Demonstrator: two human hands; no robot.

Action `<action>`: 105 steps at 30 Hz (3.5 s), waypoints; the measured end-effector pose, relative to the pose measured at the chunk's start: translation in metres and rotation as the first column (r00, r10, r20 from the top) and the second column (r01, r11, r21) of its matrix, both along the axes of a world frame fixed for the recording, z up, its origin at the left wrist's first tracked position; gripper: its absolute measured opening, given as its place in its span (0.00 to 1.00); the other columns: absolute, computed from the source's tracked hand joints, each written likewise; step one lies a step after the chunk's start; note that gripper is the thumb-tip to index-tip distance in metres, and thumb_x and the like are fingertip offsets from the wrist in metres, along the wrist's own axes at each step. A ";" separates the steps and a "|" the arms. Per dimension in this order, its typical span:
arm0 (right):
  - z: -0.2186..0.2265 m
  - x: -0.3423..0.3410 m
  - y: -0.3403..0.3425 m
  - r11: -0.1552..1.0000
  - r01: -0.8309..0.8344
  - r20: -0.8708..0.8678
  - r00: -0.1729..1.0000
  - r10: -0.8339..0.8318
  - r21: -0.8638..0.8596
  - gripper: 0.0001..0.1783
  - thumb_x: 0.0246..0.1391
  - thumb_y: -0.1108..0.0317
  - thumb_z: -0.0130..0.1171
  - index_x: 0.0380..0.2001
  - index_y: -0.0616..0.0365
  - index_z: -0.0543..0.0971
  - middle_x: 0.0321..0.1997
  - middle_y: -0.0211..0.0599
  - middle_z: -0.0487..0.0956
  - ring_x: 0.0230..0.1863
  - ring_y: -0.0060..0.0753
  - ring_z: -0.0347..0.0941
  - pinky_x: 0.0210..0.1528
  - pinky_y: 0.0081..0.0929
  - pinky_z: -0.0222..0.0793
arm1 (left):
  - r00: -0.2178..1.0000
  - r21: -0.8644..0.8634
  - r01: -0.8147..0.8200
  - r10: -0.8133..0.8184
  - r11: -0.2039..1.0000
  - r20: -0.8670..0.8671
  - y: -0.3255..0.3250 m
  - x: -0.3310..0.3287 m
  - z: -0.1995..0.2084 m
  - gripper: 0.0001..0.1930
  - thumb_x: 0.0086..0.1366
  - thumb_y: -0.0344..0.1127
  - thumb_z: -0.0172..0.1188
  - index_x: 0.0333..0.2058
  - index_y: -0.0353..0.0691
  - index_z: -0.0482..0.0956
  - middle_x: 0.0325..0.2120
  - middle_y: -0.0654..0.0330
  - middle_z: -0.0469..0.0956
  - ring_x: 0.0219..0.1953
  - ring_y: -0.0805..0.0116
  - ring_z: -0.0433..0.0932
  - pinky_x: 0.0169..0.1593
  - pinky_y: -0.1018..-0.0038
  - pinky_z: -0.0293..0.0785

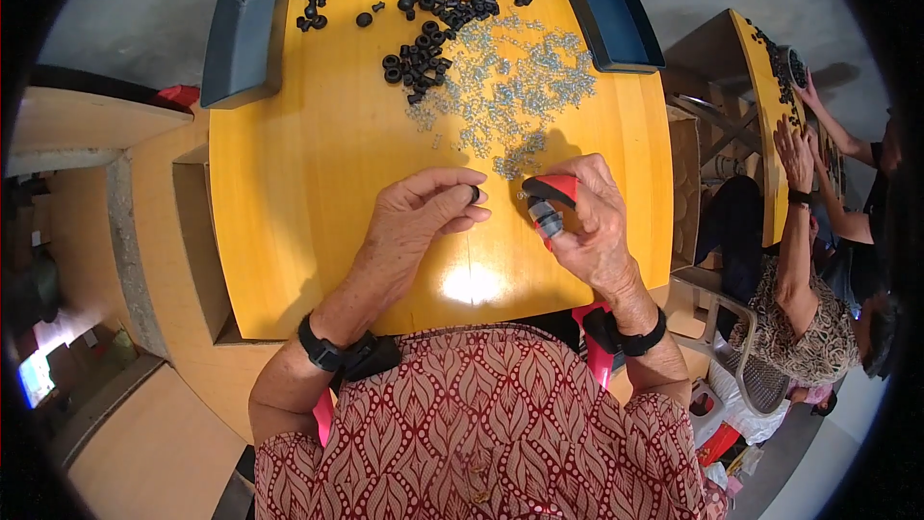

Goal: The person assembles small components by repeatedly fitting black rubber pieces onto the tip of a handheld tool by hand.

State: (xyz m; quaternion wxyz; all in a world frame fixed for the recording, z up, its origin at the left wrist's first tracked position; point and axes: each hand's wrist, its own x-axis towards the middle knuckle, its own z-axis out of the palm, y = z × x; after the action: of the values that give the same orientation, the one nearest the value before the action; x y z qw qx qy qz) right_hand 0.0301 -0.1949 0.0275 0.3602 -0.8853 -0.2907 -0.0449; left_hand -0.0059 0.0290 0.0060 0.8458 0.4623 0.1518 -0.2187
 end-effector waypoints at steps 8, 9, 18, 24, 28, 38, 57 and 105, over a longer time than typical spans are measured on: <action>0.010 -0.005 0.018 0.996 -0.047 0.222 0.973 0.063 -0.079 0.17 0.36 0.77 0.67 0.35 0.61 0.80 0.39 0.40 0.77 0.40 0.45 0.72 0.44 0.38 0.66 | 0.993 0.022 0.114 -0.115 0.993 0.009 -0.020 0.001 -0.005 0.12 0.67 0.35 0.60 0.47 0.36 0.78 0.38 0.60 0.81 0.41 0.70 0.82 0.45 0.78 0.79; 0.010 -0.005 0.018 0.993 -0.062 0.233 0.969 0.084 -0.099 0.17 0.35 0.77 0.67 0.35 0.62 0.80 0.40 0.42 0.77 0.40 0.47 0.72 0.43 0.38 0.67 | 0.993 0.035 0.119 -0.119 0.992 -0.001 -0.021 0.002 -0.005 0.12 0.67 0.35 0.60 0.46 0.37 0.78 0.38 0.60 0.81 0.41 0.71 0.82 0.44 0.78 0.79; 0.000 -0.005 0.008 0.984 -0.019 -0.075 0.997 0.032 0.177 0.20 0.38 0.74 0.71 0.39 0.59 0.80 0.41 0.40 0.79 0.43 0.42 0.74 0.47 0.35 0.69 | 0.993 -0.087 0.106 -0.110 0.991 -0.042 -0.018 0.001 0.000 0.11 0.68 0.37 0.59 0.45 0.39 0.79 0.36 0.62 0.81 0.36 0.73 0.82 0.40 0.82 0.78; -0.006 -0.005 0.009 0.961 0.023 -0.162 0.986 0.023 0.275 0.18 0.40 0.74 0.72 0.38 0.58 0.81 0.39 0.38 0.80 0.42 0.39 0.75 0.45 0.31 0.72 | 0.991 -0.101 0.118 -0.124 0.988 -0.054 -0.018 0.002 0.001 0.11 0.68 0.37 0.59 0.45 0.38 0.79 0.36 0.61 0.81 0.36 0.73 0.82 0.40 0.82 0.78; -0.006 -0.006 0.010 0.944 0.048 -0.191 0.981 0.017 0.328 0.17 0.41 0.74 0.72 0.38 0.57 0.81 0.39 0.37 0.80 0.42 0.38 0.76 0.45 0.30 0.73 | 0.990 -0.103 0.126 -0.131 0.987 -0.044 -0.019 0.003 -0.002 0.11 0.68 0.36 0.59 0.45 0.37 0.79 0.36 0.60 0.81 0.36 0.72 0.82 0.41 0.81 0.78; -0.002 -0.005 0.000 0.921 0.120 -0.246 0.969 -0.027 0.370 0.18 0.41 0.80 0.69 0.39 0.58 0.82 0.38 0.36 0.80 0.41 0.35 0.76 0.45 0.28 0.72 | 0.995 -0.197 0.099 -0.091 0.975 0.049 -0.017 0.003 -0.002 0.13 0.66 0.31 0.61 0.47 0.35 0.77 0.43 0.56 0.80 0.45 0.65 0.81 0.51 0.77 0.78; 0.008 -0.015 0.007 0.978 -0.002 0.019 1.000 -0.002 0.206 0.17 0.38 0.77 0.70 0.36 0.59 0.82 0.38 0.36 0.79 0.38 0.39 0.74 0.40 0.32 0.69 | 0.991 -0.165 0.070 -0.049 0.984 0.126 -0.020 0.000 -0.011 0.15 0.58 0.24 0.66 0.44 0.37 0.78 0.41 0.61 0.79 0.44 0.73 0.77 0.53 0.76 0.73; 0.018 0.214 0.035 0.797 0.132 0.153 0.987 -0.050 -0.590 0.17 0.47 0.71 0.65 0.42 0.64 0.79 0.44 0.46 0.78 0.48 0.49 0.75 0.52 0.38 0.73 | 0.993 -0.193 0.094 -0.078 0.977 0.090 -0.010 0.004 -0.008 0.09 0.65 0.24 0.58 0.44 0.33 0.77 0.43 0.55 0.79 0.47 0.61 0.81 0.53 0.68 0.78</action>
State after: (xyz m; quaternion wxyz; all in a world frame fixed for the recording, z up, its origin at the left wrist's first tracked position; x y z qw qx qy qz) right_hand 0.2438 -0.1594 0.0452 0.0403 -0.9617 -0.2700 -0.0257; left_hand -0.0023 0.0190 -0.0016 0.8825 0.3913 0.0746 -0.2499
